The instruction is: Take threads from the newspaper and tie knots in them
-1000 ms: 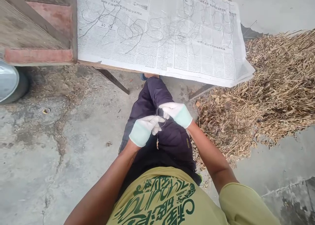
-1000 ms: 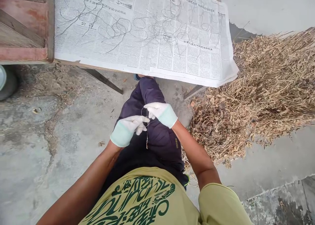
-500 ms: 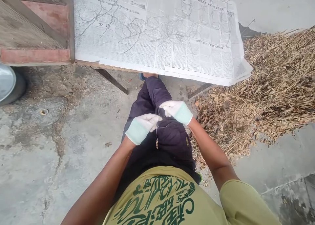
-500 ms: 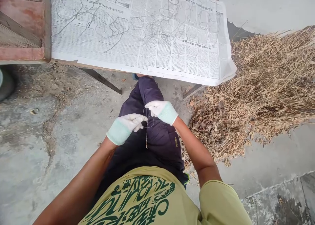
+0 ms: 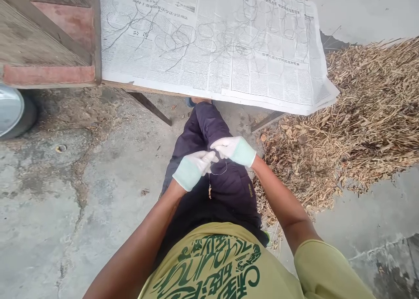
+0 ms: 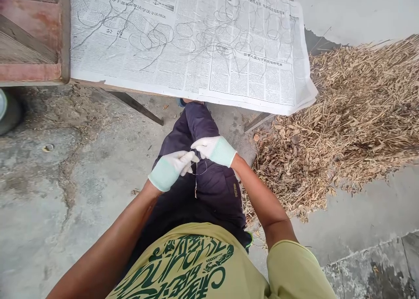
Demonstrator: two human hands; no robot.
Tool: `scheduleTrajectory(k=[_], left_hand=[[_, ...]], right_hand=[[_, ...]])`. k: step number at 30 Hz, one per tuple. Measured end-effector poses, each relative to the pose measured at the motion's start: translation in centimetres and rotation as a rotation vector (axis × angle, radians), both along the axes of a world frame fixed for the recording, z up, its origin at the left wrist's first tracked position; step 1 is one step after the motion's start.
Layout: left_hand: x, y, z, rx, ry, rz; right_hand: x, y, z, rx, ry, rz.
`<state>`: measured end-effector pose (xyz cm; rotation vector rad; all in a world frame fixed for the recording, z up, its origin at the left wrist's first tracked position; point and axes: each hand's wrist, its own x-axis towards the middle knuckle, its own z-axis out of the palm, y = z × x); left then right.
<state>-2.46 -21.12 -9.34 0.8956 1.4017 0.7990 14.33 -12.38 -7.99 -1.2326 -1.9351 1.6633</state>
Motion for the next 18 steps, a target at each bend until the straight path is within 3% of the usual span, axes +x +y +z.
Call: scheduleTrajectory(k=[3, 8, 13, 18], left_hand=[[0.4, 0.2, 0.1, 0.003, -0.066, 0.047], [0.3, 0.4, -0.1, 0.001, -0.121, 0.222], [0.1, 0.5, -0.8, -0.031, -0.136, 0.311], [0.0, 0.2, -0.9, -0.057, -0.245, 0.287]], right_hand=[[0.1, -0.2, 0.2, -0.057, 0.045, -0.076], [1.5, -2.0, -0.4, -0.146, 0.257, -0.379], [1.9, -5.0, -1.5, -0.176, 0.256, -0.311], [0.8, -6.1, -1.8, -0.261, 0.254, -0.382]])
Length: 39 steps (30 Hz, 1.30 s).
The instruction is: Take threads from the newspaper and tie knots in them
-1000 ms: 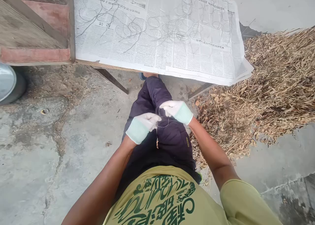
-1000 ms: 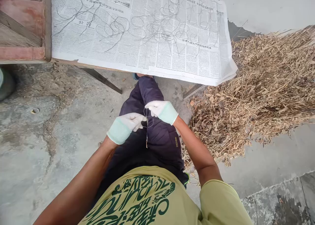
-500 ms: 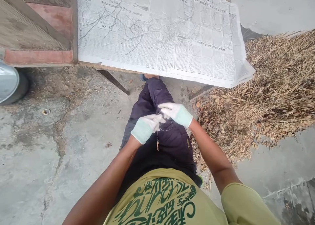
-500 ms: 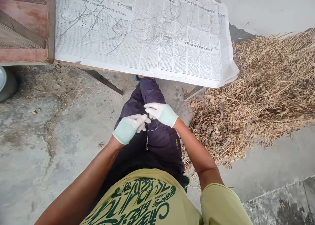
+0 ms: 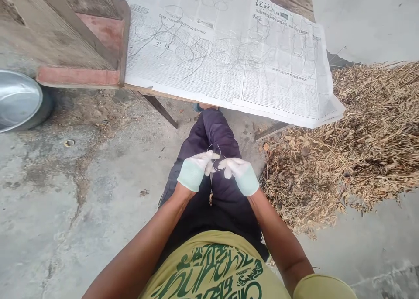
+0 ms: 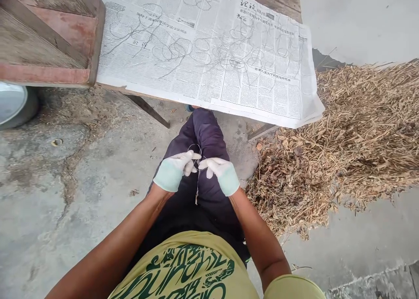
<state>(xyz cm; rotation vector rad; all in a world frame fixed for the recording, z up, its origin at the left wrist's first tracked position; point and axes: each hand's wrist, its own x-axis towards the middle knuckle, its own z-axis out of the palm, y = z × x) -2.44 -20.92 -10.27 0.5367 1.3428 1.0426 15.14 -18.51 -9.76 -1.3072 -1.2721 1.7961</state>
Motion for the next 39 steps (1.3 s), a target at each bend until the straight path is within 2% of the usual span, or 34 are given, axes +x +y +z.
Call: scheduleTrajectory(k=[6, 9, 14, 19, 24, 28, 32, 35, 39], left_hand=[[-1.2, -0.1, 0.2, -0.034, -0.383, -0.185], [-1.5, -0.2, 0.4, -0.058, -0.471, -0.243], [-1.3, -0.2, 0.9, -0.054, -0.371, -0.302], [-0.7, -0.1, 1.1, 0.011, -0.280, -0.354], [-0.8, 0.2, 1.1, 0.049, -0.196, -0.302], [-1.8, 0.7, 1.5, 0.130, -0.071, -0.298], [-2.9, 1.7, 1.7, 0.161, 0.075, -0.240], [-3.2, 2.7, 1.4, 0.163, 0.181, -0.304], [-3.1, 3.6, 0.8, 0.131, 0.202, -0.413]], right_hand=[[-0.4, 0.1, -0.3, -0.107, 0.251, -0.022], [-0.4, 0.0, -0.3, -0.103, 0.291, 0.002], [-0.3, 0.4, -0.1, -0.096, 0.296, 0.052], [0.1, 1.5, 1.2, -0.151, 0.299, 0.136], [0.5, 2.5, 2.2, -0.140, 0.226, 0.109], [0.8, 2.6, 2.1, -0.061, 0.138, 0.081], [0.7, 2.3, 1.9, -0.049, 0.120, 0.105], [0.4, 2.2, 2.0, -0.065, 0.140, 0.098], [0.1, 2.4, 2.1, -0.100, 0.160, 0.069]])
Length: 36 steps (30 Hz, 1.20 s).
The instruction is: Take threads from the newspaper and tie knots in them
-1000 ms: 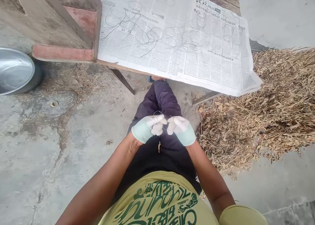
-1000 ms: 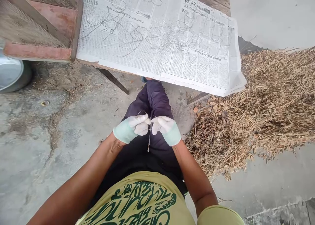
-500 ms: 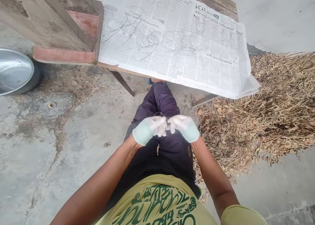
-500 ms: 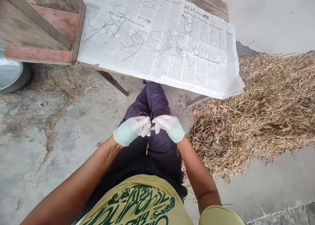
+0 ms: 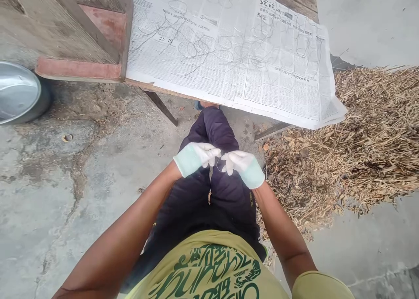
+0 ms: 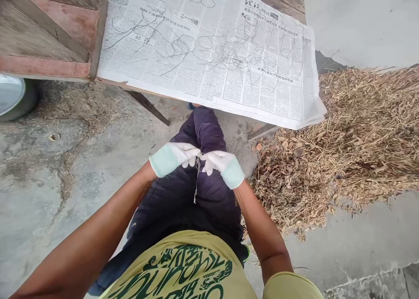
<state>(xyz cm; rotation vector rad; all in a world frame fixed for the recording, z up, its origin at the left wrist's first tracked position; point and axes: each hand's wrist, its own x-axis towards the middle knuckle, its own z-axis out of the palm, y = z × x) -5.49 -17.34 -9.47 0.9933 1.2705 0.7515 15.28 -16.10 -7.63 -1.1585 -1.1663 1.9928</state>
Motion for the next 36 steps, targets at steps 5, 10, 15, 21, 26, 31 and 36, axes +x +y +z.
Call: scheduleTrajectory(k=[5, 10, 15, 21, 26, 31, 36], left_hand=[[0.9, 0.0, -0.1, 0.015, -0.037, 0.143], [1.9, -0.5, -0.3, 0.025, -0.166, 0.258], [2.5, -0.8, -0.1, 0.018, -0.156, 0.297], [4.5, -1.4, -0.6, 0.053, -0.067, 0.459], [6.1, -1.8, -2.2, 0.162, 0.091, 0.622], [5.9, -1.3, -2.7, 0.205, 0.339, 0.611], [5.5, -0.7, -1.9, 0.206, 0.408, 0.563]], right_hand=[[-0.3, 0.1, 0.0, -0.043, -0.002, -0.027], [-0.4, -0.2, 0.0, -0.128, -0.021, 0.018], [0.0, -0.5, -0.3, -0.176, 0.017, 0.028], [-0.2, -0.4, -0.4, -0.237, -0.017, 0.018], [-0.7, -0.3, -0.4, -0.273, 0.008, -0.010], [-1.1, -0.2, -0.8, -0.325, 0.024, -0.022], [-0.8, -0.1, -1.0, -0.289, 0.090, -0.009]])
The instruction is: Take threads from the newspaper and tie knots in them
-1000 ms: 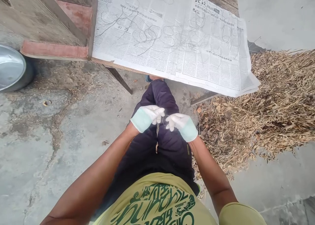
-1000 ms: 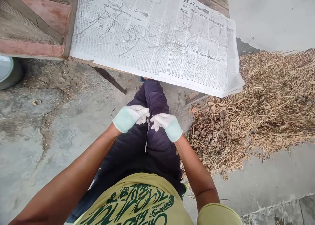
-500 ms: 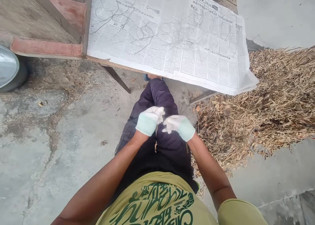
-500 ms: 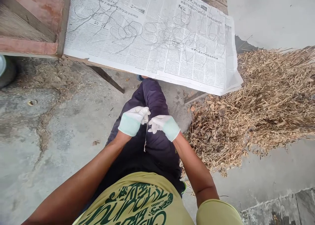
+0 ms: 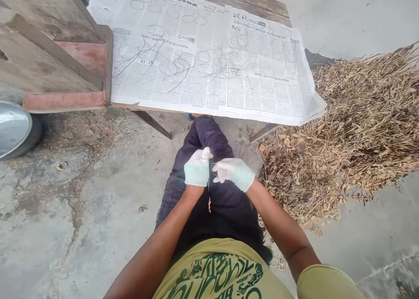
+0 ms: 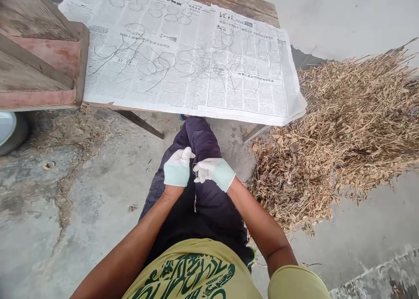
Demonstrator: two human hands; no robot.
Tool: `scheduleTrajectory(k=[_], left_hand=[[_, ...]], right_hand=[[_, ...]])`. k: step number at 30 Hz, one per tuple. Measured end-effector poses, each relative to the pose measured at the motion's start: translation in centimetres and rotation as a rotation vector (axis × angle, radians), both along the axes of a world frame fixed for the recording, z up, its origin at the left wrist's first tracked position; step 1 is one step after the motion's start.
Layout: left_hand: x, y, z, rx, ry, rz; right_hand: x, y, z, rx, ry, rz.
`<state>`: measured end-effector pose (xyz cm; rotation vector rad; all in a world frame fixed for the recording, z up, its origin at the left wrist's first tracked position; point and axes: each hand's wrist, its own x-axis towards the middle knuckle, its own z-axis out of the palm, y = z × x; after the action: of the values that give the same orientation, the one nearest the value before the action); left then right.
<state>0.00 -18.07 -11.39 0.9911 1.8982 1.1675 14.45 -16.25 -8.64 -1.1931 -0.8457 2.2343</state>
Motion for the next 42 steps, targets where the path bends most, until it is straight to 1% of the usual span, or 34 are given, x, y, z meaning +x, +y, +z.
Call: scheduleTrajectory(k=[3, 5, 6, 7, 10, 11, 12, 13, 16, 17, 19, 22, 25, 27, 29, 32, 35, 38, 42], left_hand=[[-0.6, 0.2, 0.1, -0.056, 0.047, -0.084], [-1.1, 0.4, 0.0, -0.110, -0.002, -0.136], [-1.3, 0.4, -0.1, -0.124, -0.086, -0.149], [-1.5, 0.4, -0.2, -0.134, -0.214, -0.161], [-1.8, 0.4, -0.3, -0.220, -0.712, -0.236], [-1.8, 0.3, -0.2, -0.266, -0.832, -0.265], [-1.9, 0.2, -0.1, -0.298, -0.883, -0.280], [-2.0, 0.2, 0.1, -0.303, -0.862, -0.271], [-2.6, 0.2, 0.7, -0.200, -0.598, -0.182], [-3.0, 0.3, 0.9, -0.175, -0.531, -0.183], [-3.7, 0.7, 1.1, -0.174, -0.500, -0.264], [-4.4, 1.4, 1.0, -0.194, -0.525, -0.404], [-4.3, 1.7, 0.9, -0.171, -0.552, -0.423], [-3.9, 1.6, 1.1, -0.144, -0.553, -0.379], [-3.3, 1.2, 1.3, -0.105, -0.542, -0.307], [-1.9, 0.3, 1.6, -0.030, -0.506, -0.160], [-0.3, -0.7, 1.4, 0.009, -0.467, -0.024], [0.4, -1.1, 1.0, -0.028, -0.468, -0.004], [-0.6, -0.7, 0.8, -0.035, -0.504, -0.041]], right_hand=[[0.2, 0.0, -0.1, 0.001, -0.001, 0.007], [0.3, 0.1, -0.2, 0.016, -0.003, 0.007], [0.4, 0.2, -0.2, 0.029, -0.003, 0.000], [0.5, 0.3, -0.2, 0.042, -0.001, -0.008], [0.7, 0.7, -0.2, 0.080, 0.015, -0.040], [0.8, 0.8, -0.2, 0.087, 0.019, -0.048], [0.9, 0.9, -0.2, 0.093, 0.021, -0.054], [0.9, 1.0, -0.2, 0.098, 0.017, -0.056], [1.2, 1.0, -0.2, 0.103, -0.010, -0.048], [1.2, 0.9, -0.2, 0.111, -0.017, -0.043], [1.4, 0.8, -0.2, 0.129, -0.022, -0.030], [1.5, 0.7, -0.2, 0.138, -0.018, -0.019], [1.5, 0.7, -0.2, 0.131, -0.009, -0.019], [1.4, 0.8, -0.2, 0.124, -0.004, -0.015], [1.3, 0.8, -0.2, 0.110, -0.008, -0.013], [1.0, 0.6, -0.2, 0.061, -0.010, -0.033], [0.6, 0.1, -0.5, -0.001, -0.003, -0.056], [0.3, -0.3, -0.8, -0.019, -0.014, -0.052], [0.4, -0.2, -1.2, -0.030, -0.068, -0.070]])
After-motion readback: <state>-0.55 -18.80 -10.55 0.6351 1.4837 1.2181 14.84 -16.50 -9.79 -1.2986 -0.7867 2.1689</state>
